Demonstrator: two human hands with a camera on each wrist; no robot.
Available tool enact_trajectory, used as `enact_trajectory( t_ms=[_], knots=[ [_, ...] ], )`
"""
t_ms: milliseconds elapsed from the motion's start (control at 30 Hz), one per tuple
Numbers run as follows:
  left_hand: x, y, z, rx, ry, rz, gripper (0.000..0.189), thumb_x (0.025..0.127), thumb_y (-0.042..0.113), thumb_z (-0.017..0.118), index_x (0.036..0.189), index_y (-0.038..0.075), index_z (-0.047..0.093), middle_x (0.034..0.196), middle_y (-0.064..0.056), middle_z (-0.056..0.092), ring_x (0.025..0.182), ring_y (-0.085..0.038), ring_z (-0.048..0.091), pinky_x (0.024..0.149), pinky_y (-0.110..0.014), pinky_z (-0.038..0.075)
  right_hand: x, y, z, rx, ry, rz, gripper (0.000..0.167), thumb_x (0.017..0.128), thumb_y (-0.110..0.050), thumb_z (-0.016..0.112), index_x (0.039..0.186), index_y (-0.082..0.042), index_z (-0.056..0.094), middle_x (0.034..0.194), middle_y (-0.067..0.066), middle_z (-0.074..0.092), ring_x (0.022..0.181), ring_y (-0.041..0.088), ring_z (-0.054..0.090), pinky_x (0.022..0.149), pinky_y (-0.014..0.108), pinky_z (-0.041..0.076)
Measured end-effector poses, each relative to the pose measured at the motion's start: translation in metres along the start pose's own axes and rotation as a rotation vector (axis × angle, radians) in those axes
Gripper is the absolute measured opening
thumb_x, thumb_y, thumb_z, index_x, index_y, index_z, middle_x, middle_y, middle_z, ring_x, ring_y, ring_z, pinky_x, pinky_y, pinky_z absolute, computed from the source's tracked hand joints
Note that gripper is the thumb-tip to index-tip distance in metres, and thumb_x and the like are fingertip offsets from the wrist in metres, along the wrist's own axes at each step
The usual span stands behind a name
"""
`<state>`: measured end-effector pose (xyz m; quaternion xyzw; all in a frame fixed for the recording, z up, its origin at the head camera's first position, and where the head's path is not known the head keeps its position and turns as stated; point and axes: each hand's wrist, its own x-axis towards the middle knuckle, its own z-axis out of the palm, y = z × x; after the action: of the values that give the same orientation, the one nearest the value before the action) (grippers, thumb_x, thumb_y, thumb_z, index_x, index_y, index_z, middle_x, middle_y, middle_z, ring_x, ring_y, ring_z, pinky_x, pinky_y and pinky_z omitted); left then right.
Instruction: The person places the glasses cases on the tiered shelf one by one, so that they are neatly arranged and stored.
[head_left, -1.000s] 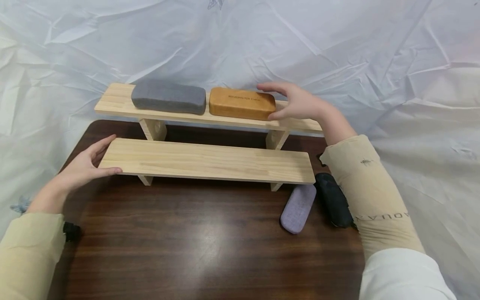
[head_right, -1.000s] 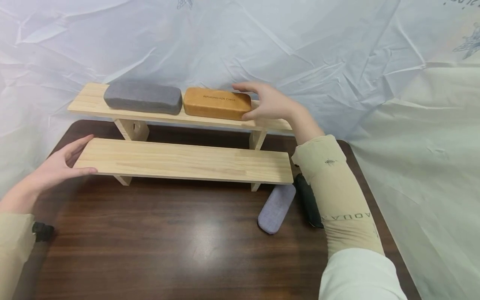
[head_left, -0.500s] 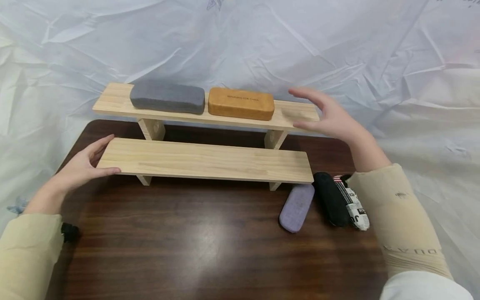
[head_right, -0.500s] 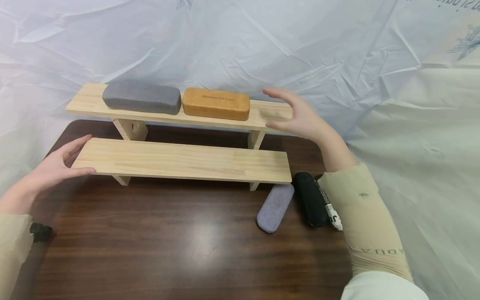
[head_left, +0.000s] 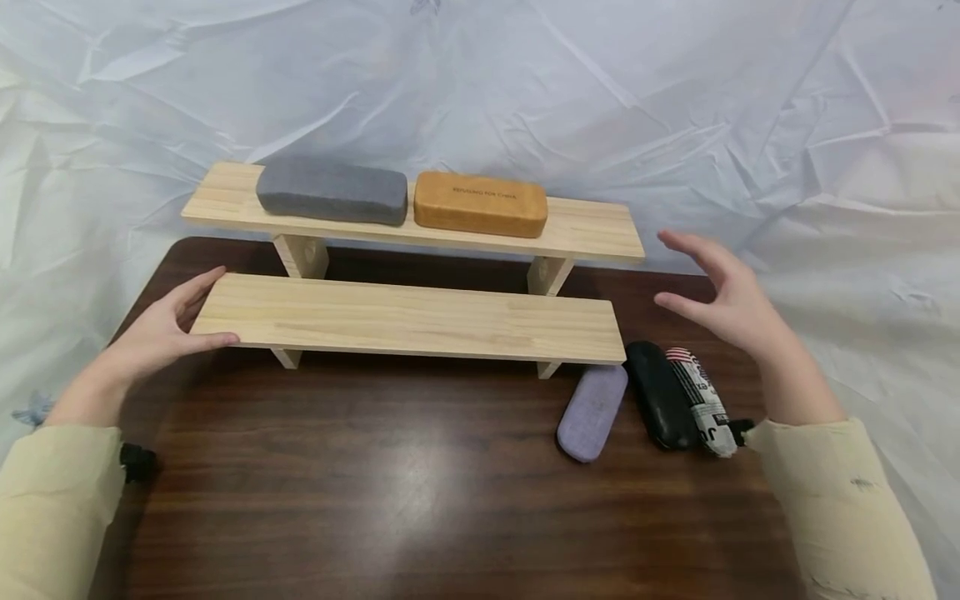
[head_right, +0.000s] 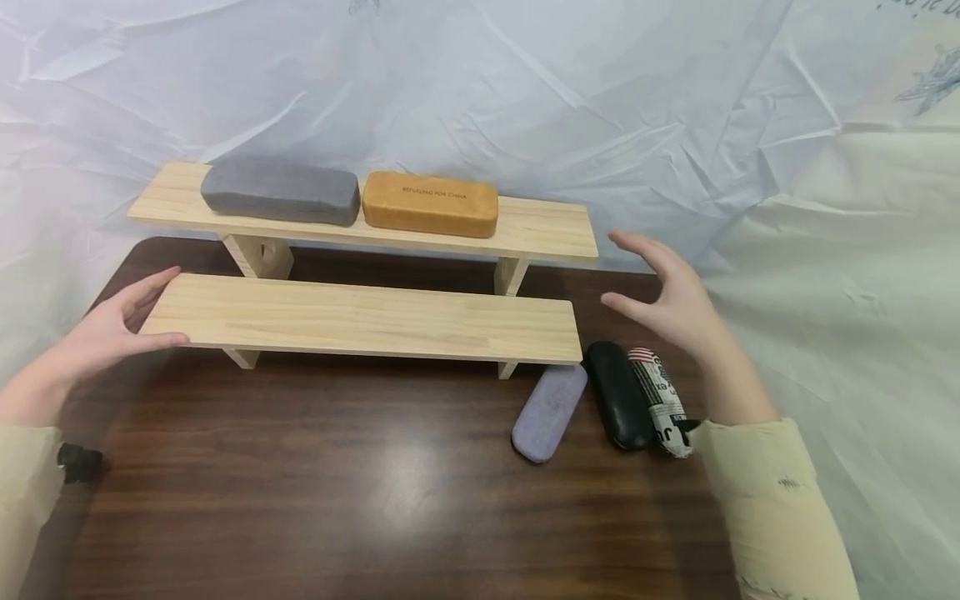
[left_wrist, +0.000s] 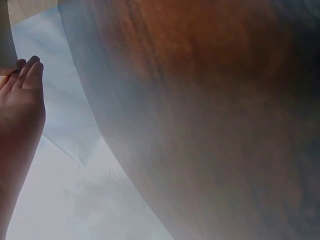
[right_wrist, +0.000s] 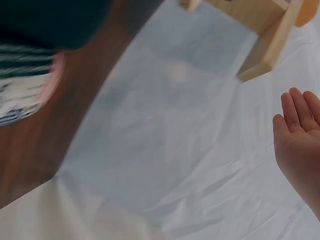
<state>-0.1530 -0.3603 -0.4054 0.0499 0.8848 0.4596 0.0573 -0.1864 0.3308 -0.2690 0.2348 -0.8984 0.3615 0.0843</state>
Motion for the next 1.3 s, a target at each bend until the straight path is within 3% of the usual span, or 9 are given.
enact_trajectory(
  t_ms=[267, 467, 767, 833, 933, 1033, 1133, 1233, 1300],
  knots=[
    [-0.001, 0.001, -0.001, 0.013, 0.003, 0.0, 0.105, 0.095, 0.008, 0.08, 0.173, 0.019, 0.011, 0.178, -0.018, 0.014, 0.133, 0.019, 0.031, 0.094, 0.004, 0.031, -0.049, 0.033, -0.01, 0.022, 0.017, 0.124, 0.082, 0.089, 0.01, 0.078, 0.162, -0.01, 0.044, 0.162, -0.009, 0.051, 0.146, -0.011, 0.037, 0.117, 0.002, 0.025],
    [-0.003, -0.001, -0.002, 0.011, 0.009, 0.007, 0.104, 0.095, 0.007, 0.08, 0.173, 0.019, 0.012, 0.178, -0.013, 0.014, 0.134, 0.019, 0.031, 0.096, 0.005, 0.03, -0.084, 0.05, -0.014, 0.041, 0.006, 0.219, 0.081, 0.093, 0.006, 0.076, 0.164, -0.008, 0.04, 0.155, -0.025, 0.049, 0.145, -0.015, 0.035, 0.115, 0.0, 0.023],
    [-0.005, -0.002, -0.001, 0.0, 0.008, 0.008, 0.104, 0.095, 0.007, 0.079, 0.173, 0.019, 0.011, 0.179, -0.009, 0.013, 0.136, 0.018, 0.029, 0.097, 0.005, 0.029, -0.126, 0.082, -0.016, -0.085, -0.054, 0.301, 0.085, 0.097, -0.01, 0.078, 0.168, -0.021, 0.034, 0.162, -0.026, 0.041, 0.134, -0.027, 0.029, 0.103, -0.007, 0.022],
    [-0.005, -0.002, -0.001, 0.0, 0.007, 0.011, 0.104, 0.095, 0.007, 0.079, 0.173, 0.019, 0.011, 0.179, -0.008, 0.012, 0.136, 0.018, 0.029, 0.097, 0.005, 0.029, -0.133, 0.088, -0.015, -0.12, -0.074, 0.325, 0.085, 0.097, -0.014, 0.079, 0.168, -0.023, 0.034, 0.161, -0.03, 0.038, 0.137, -0.024, 0.027, 0.109, -0.002, 0.021],
    [-0.005, -0.002, 0.0, 0.002, 0.009, 0.008, 0.104, 0.095, 0.008, 0.079, 0.173, 0.02, 0.011, 0.179, -0.006, 0.013, 0.135, 0.019, 0.03, 0.096, 0.005, 0.029, -0.143, 0.096, -0.013, -0.159, -0.119, 0.361, 0.085, 0.097, -0.021, 0.08, 0.168, -0.022, 0.033, 0.158, -0.036, 0.035, 0.146, -0.014, 0.023, 0.122, 0.016, 0.021],
    [-0.006, -0.003, 0.0, -0.002, 0.009, 0.013, 0.104, 0.096, 0.007, 0.079, 0.173, 0.021, 0.011, 0.179, -0.005, 0.014, 0.135, 0.019, 0.03, 0.096, 0.005, 0.03, -0.15, 0.101, -0.011, -0.182, -0.156, 0.371, 0.086, 0.096, -0.023, 0.081, 0.168, -0.017, 0.035, 0.168, -0.017, 0.036, 0.149, -0.008, 0.022, 0.12, 0.017, 0.02],
    [-0.006, -0.004, 0.0, -0.005, 0.011, 0.025, 0.103, 0.096, 0.007, 0.078, 0.173, 0.024, 0.011, 0.179, -0.004, 0.014, 0.135, 0.019, 0.03, 0.096, 0.005, 0.029, -0.157, 0.104, -0.008, -0.197, -0.18, 0.377, 0.087, 0.094, -0.024, 0.083, 0.166, -0.011, 0.036, 0.169, 0.017, 0.039, 0.153, 0.0, 0.024, 0.107, 0.005, 0.023],
    [-0.006, -0.005, 0.0, -0.008, 0.011, 0.028, 0.103, 0.096, 0.007, 0.078, 0.173, 0.025, 0.011, 0.179, -0.001, 0.014, 0.136, 0.019, 0.03, 0.096, 0.005, 0.029, -0.161, 0.105, -0.006, -0.199, -0.213, 0.415, 0.09, 0.094, -0.026, 0.083, 0.167, -0.008, 0.033, 0.166, 0.03, 0.037, 0.158, 0.028, 0.027, 0.099, 0.005, 0.027],
    [-0.005, -0.005, 0.0, -0.01, 0.01, 0.029, 0.103, 0.096, 0.007, 0.078, 0.173, 0.025, 0.011, 0.179, -0.001, 0.015, 0.135, 0.019, 0.03, 0.096, 0.005, 0.029, -0.164, 0.105, -0.004, -0.196, -0.237, 0.441, 0.092, 0.094, -0.027, 0.083, 0.167, -0.005, 0.032, 0.166, 0.032, 0.035, 0.154, 0.05, 0.029, 0.108, 0.015, 0.031]
  ],
)
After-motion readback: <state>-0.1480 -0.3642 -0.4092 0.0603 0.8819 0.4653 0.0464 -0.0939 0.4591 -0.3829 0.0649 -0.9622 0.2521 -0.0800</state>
